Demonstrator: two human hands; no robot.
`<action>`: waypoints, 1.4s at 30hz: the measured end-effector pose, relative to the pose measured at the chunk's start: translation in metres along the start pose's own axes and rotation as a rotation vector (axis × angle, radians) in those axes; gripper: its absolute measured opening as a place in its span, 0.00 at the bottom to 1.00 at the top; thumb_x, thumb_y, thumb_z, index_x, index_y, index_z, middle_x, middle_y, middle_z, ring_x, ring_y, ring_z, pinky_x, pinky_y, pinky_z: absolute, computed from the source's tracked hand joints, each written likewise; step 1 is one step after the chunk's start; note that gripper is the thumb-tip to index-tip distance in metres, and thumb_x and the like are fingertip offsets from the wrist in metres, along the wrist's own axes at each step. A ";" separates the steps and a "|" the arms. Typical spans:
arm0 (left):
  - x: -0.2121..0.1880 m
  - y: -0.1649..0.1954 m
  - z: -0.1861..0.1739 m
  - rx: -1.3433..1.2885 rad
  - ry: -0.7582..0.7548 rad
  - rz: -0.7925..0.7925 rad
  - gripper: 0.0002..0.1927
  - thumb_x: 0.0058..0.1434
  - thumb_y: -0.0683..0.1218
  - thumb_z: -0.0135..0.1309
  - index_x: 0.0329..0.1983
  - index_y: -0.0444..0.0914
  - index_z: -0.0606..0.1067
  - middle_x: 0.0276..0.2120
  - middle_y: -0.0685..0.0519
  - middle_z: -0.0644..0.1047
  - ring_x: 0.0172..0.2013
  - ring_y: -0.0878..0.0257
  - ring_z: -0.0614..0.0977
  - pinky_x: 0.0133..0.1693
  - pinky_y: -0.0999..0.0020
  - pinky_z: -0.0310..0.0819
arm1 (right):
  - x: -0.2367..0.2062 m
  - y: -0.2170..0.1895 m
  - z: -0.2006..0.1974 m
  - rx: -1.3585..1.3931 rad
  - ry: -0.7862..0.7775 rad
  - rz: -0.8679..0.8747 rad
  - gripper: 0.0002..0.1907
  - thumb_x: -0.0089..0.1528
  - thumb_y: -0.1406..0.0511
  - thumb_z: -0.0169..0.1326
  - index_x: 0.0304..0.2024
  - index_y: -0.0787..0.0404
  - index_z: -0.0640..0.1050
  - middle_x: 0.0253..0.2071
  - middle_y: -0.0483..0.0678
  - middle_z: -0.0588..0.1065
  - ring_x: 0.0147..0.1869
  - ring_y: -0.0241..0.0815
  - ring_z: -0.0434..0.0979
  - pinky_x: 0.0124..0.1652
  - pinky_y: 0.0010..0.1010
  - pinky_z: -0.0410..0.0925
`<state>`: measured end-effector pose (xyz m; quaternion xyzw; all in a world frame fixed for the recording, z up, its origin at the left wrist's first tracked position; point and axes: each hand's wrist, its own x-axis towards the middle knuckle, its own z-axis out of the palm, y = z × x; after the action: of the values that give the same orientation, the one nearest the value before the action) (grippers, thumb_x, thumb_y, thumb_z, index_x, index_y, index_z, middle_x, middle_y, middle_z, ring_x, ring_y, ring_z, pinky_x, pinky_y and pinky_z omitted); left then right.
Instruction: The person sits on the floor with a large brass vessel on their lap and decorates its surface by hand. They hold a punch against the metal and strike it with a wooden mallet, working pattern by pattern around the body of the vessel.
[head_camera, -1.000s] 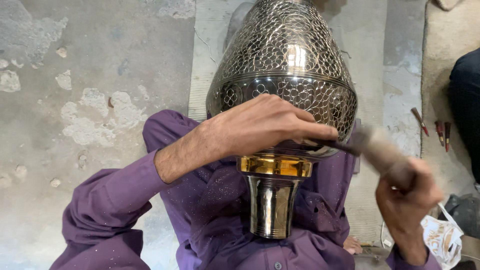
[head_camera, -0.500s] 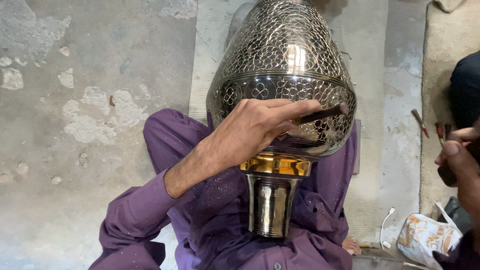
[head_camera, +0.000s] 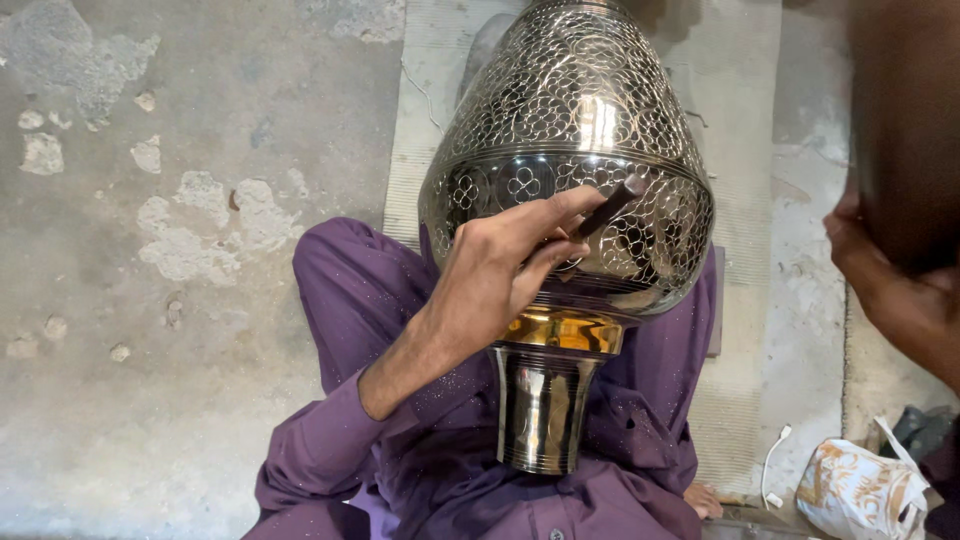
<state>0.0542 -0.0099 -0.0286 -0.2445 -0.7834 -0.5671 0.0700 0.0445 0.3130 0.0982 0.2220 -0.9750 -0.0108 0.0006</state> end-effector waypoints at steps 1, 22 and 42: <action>-0.001 0.001 0.000 0.011 0.017 0.007 0.25 0.68 0.39 0.56 0.68 0.45 0.69 0.49 0.48 0.83 0.47 0.59 0.88 0.48 0.64 0.89 | 0.004 0.002 -0.001 0.002 -0.012 -0.018 0.41 0.56 0.77 0.61 0.73 0.61 0.69 0.39 0.56 0.76 0.34 0.43 0.77 0.36 0.33 0.72; -0.031 0.012 0.036 -0.320 0.486 -0.178 0.18 0.69 0.38 0.60 0.59 0.36 0.68 0.46 0.48 0.83 0.49 0.62 0.87 0.48 0.72 0.89 | 0.075 -0.070 -0.075 -0.080 -0.004 -0.335 0.39 0.56 0.76 0.58 0.70 0.55 0.67 0.42 0.54 0.78 0.38 0.45 0.80 0.38 0.38 0.72; 0.018 -0.024 0.012 -0.116 -0.186 0.067 0.26 0.66 0.46 0.60 0.67 0.48 0.71 0.41 0.55 0.85 0.38 0.66 0.90 0.41 0.68 0.91 | -0.005 0.005 0.013 0.221 0.156 0.104 0.32 0.63 0.70 0.61 0.70 0.65 0.70 0.45 0.56 0.73 0.39 0.44 0.78 0.39 0.32 0.73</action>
<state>0.0291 0.0007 -0.0459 -0.3258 -0.7439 -0.5835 0.0014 0.0467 0.3200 0.0850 0.1702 -0.9774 0.1142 0.0526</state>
